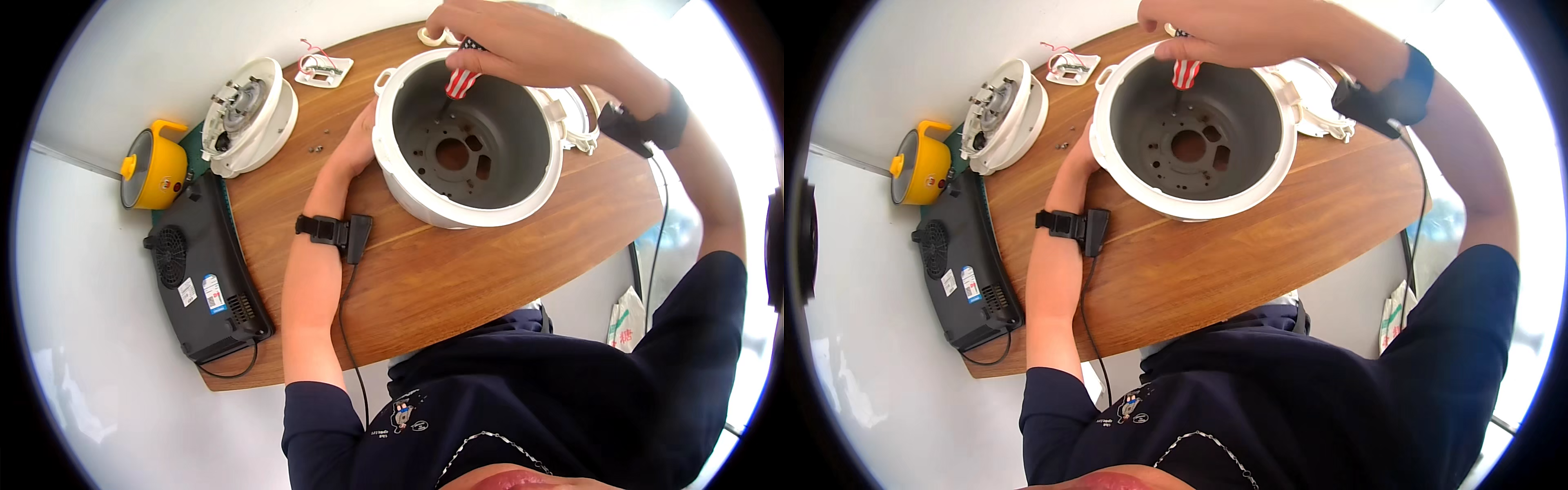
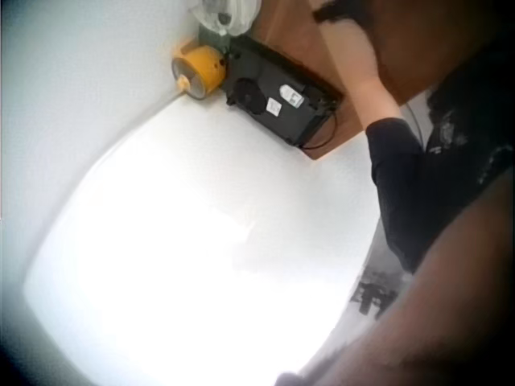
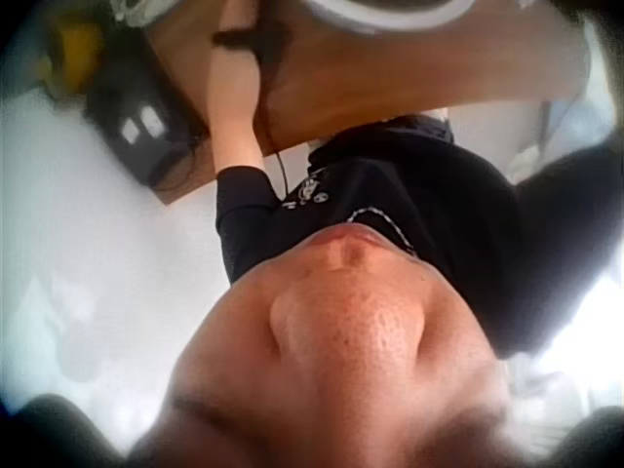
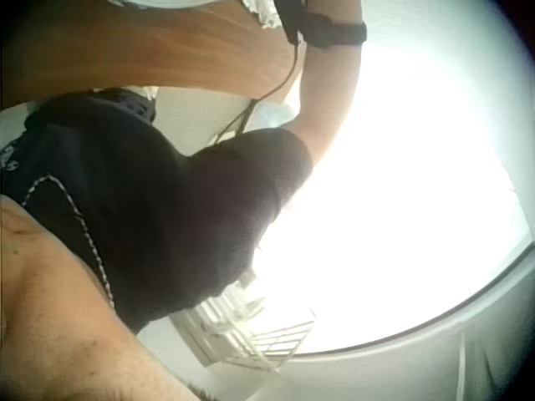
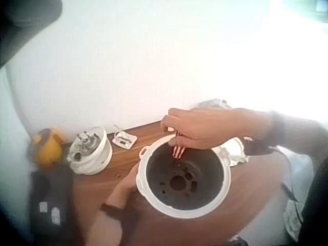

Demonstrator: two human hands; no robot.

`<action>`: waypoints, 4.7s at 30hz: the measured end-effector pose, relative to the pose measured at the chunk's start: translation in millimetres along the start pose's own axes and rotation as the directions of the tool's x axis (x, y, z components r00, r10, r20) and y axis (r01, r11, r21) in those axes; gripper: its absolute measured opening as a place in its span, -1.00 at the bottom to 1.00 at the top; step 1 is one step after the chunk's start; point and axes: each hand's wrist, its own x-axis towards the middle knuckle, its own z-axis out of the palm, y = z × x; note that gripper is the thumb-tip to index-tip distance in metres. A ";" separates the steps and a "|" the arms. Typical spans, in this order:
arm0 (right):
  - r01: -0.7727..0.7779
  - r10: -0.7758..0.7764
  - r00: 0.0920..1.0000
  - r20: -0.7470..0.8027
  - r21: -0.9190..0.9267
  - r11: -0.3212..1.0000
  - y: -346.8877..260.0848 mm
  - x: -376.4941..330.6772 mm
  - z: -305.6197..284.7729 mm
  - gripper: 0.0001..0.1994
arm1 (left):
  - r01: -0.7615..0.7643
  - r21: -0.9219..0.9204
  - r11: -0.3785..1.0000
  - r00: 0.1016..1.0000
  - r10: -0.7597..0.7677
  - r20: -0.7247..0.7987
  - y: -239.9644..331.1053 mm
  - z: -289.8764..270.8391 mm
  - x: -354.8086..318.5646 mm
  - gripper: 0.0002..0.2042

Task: The person disassembles a white cylindrical appliance, likely a rice cooker, using a screwdriver. They remove the internal motor assembly and then unscrew and remove the inner metal heating plate from the outer housing.

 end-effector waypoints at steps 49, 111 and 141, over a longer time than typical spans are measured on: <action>-0.245 0.244 0.897 -0.368 0.046 0.968 -45.2 -3.6 31.4 -0.62 | -0.025 0.077 0.997 0.999 0.023 0.030 17.5 1.9 -5.6 -0.32; -0.192 0.210 0.970 0.124 -0.146 0.970 -62.3 4.3 -7.4 -0.50 | -0.017 0.058 0.998 1.000 0.017 0.010 20.6 6.1 -7.2 -0.34; -0.280 0.281 0.960 0.012 -0.062 0.958 -63.5 2.5 -3.6 -0.69 | -0.018 0.042 0.999 1.000 0.017 0.015 17.3 4.4 -6.0 -0.34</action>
